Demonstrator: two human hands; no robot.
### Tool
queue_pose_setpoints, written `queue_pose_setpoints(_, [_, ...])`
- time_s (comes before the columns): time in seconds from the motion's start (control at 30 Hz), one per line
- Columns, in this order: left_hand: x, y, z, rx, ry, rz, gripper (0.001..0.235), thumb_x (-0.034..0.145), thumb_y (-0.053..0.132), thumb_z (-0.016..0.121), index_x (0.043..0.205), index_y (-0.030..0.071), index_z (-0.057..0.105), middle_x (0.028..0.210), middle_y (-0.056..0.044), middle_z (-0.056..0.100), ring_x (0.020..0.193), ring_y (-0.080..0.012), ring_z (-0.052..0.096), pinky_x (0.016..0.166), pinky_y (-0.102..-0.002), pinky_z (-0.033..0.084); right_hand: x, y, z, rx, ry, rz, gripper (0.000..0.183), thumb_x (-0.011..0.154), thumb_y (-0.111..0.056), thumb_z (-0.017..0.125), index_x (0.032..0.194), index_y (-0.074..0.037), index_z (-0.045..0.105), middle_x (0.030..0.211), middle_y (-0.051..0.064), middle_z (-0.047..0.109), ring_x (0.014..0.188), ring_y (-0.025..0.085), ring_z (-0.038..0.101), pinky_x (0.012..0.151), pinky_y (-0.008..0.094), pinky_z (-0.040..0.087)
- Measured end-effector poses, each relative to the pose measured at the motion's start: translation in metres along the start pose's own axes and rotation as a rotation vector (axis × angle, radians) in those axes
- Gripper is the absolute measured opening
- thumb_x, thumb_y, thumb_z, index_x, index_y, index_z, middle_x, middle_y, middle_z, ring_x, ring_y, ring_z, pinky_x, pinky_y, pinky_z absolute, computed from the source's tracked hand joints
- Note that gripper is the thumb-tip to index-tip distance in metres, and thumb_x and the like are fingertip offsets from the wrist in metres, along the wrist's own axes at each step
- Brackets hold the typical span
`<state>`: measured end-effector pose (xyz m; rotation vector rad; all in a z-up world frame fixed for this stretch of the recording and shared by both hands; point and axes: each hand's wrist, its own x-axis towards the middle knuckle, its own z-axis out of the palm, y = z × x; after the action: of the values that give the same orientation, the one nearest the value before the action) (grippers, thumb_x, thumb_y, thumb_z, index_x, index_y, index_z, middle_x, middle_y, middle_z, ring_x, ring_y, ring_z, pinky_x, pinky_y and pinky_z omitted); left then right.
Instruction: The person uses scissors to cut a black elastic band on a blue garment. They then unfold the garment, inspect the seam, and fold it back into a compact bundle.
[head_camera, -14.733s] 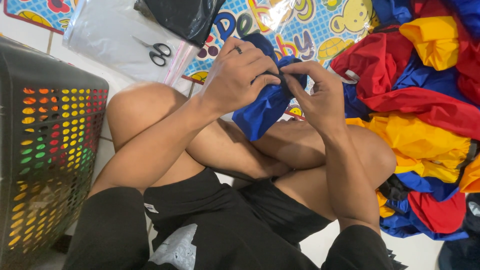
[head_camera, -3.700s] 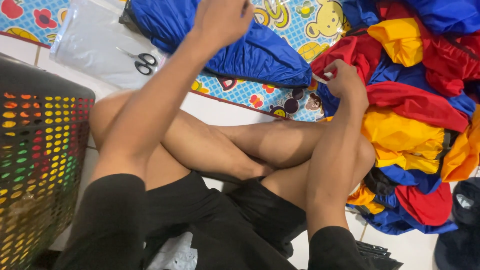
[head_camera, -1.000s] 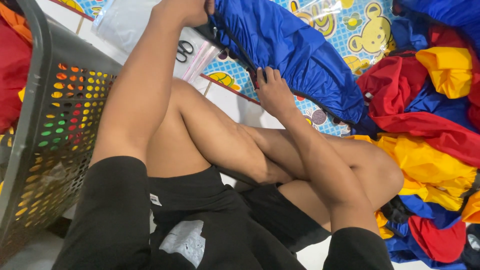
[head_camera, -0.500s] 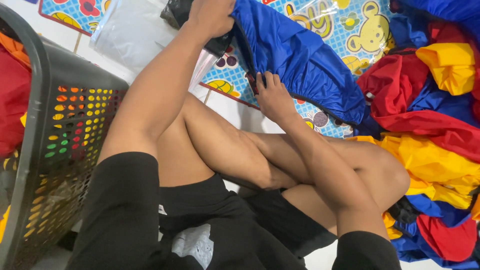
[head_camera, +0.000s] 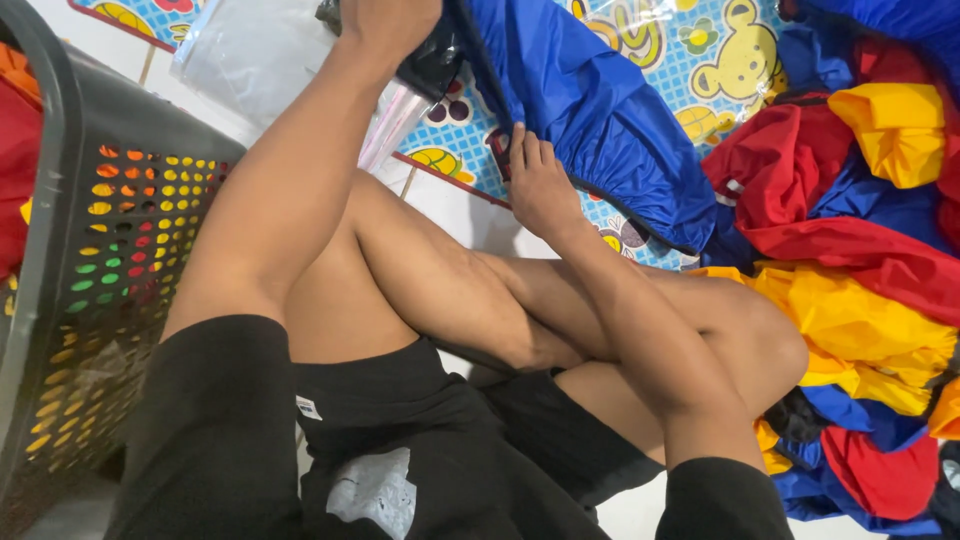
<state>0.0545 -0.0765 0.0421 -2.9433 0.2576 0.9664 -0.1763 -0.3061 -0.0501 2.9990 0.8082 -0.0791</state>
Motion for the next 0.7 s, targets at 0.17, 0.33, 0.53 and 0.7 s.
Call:
queue_pose_setpoints(0.17, [-0.017, -0.021, 0.027, -0.003, -0.193, -0.128, 0.021, 0.074, 0.014, 0.092, 0.089, 0.004, 0.082, 0.087, -0.019, 0.078, 0.082, -0.0417, 0.074, 0.074, -0.055, 0.059, 0.001, 0.004, 0.007, -0.028, 0.007, -0.021, 0.076, 0.093, -0.029, 0.072, 0.154, 0.006, 0.040, 0.142, 0.029, 0.043, 0.124, 0.042, 0.050, 0.091, 0.044, 0.057])
queue_pose_setpoints(0.33, [-0.037, -0.042, 0.045, -0.023, -0.359, -0.188, 0.018, 0.076, 0.012, 0.091, 0.087, 0.000, 0.084, 0.087, -0.023, 0.079, 0.082, -0.0443, 0.075, 0.077, -0.056, 0.058, -0.004, 0.001, -0.006, 0.005, -0.020, -0.017, 0.071, 0.095, -0.027, 0.070, 0.153, 0.005, 0.043, 0.142, 0.028, 0.043, 0.125, 0.042, 0.050, 0.093, 0.045, 0.056])
queue_pose_setpoints(0.53, [-0.041, -0.065, 0.041, -0.257, -0.172, -0.077, 0.031, 0.090, 0.036, 0.075, 0.102, 0.008, 0.078, 0.104, -0.020, 0.073, 0.095, -0.0422, 0.068, 0.084, -0.054, 0.052, 0.003, 0.010, -0.017, 0.068, -0.005, -0.056, 0.055, 0.096, -0.029, 0.070, 0.141, 0.000, 0.056, 0.135, 0.022, 0.049, 0.123, 0.037, 0.053, 0.090, 0.044, 0.055])
queue_pose_setpoints(0.7, [-0.019, -0.066, 0.042, -0.502, 0.136, 0.093, 0.053, 0.102, 0.066, 0.058, 0.123, 0.019, 0.069, 0.127, -0.014, 0.065, 0.114, -0.0378, 0.060, 0.093, -0.052, 0.046, 0.015, -0.005, -0.058, 0.139, 0.176, -0.149, 0.041, 0.102, -0.020, 0.061, 0.138, -0.002, 0.056, 0.128, 0.015, 0.057, 0.108, 0.035, 0.058, 0.074, 0.045, 0.054])
